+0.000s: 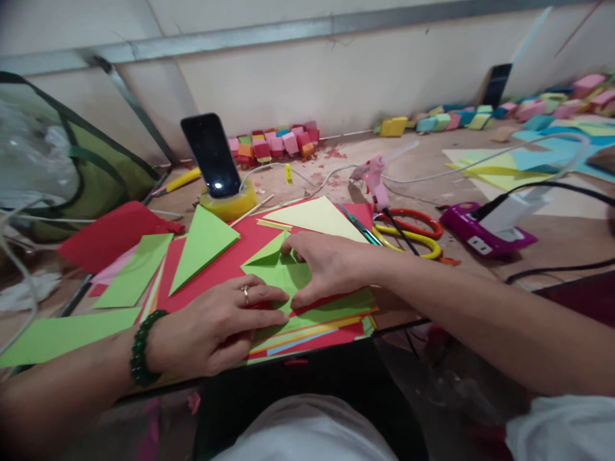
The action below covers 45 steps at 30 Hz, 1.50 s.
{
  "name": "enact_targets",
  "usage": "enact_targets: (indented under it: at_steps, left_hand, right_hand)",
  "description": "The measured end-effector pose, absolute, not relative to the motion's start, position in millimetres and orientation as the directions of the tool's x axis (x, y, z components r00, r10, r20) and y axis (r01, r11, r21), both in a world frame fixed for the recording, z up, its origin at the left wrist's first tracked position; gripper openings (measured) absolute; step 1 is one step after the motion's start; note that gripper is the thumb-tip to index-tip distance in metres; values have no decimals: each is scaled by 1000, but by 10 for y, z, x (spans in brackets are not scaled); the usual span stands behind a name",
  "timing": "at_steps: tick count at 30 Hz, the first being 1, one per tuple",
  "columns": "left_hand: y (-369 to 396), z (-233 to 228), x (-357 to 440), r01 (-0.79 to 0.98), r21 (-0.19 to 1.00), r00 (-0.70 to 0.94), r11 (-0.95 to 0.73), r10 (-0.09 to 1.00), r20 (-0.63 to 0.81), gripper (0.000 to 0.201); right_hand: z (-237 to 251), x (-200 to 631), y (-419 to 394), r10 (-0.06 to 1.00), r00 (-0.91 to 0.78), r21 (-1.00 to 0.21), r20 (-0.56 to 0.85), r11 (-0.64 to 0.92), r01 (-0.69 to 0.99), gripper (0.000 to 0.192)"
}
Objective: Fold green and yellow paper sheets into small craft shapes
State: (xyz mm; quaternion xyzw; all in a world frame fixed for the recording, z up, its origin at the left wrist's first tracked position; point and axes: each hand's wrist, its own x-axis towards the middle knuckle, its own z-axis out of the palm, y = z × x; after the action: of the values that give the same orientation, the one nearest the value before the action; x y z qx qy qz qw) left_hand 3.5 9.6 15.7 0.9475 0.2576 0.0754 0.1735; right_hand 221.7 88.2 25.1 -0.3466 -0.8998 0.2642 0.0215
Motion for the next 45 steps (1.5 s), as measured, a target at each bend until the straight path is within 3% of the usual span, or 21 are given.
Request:
enact_targets:
  at_steps: [9,17,28,34,39,41,43,45]
  left_hand:
    - [72,165,15,450,325,868,-832,493,60,40]
    - [59,135,7,448,314,867,-837,493,79,42]
    - [32,128,-3,447,329,862,-832,499,90,48]
    - [36,130,3,435,330,864,-838,492,110,48]
    - [28,125,16,431,331,861,-839,492,126,48]
    - [18,114,29,418,327,861,-848,484,155,47]
    - [10,102,46,401,320,866,-858,469,174,44]
    - [5,93,64,395,314,872,-864,460,169,42]
  right_hand:
    - [336,2257,837,756,-608,-342,-244,520,783,77]
    - [355,2453,913,825,-510,-292,-243,439,850,69]
    - [319,2523,926,811,-521,-376,-268,410,831,59]
    - [263,2669,1023,846,-471,-346,-249,376,860,56]
    - [328,2685,959,866,-468,-276,-174,413,868,54]
    - [379,2654,842,854,-518,-241,-45,494,836,38]
    - [401,2598,675,765,-636,-200,105,643,740,15]
    - [375,2526,498,621,-774,-159,124,782,603,23]
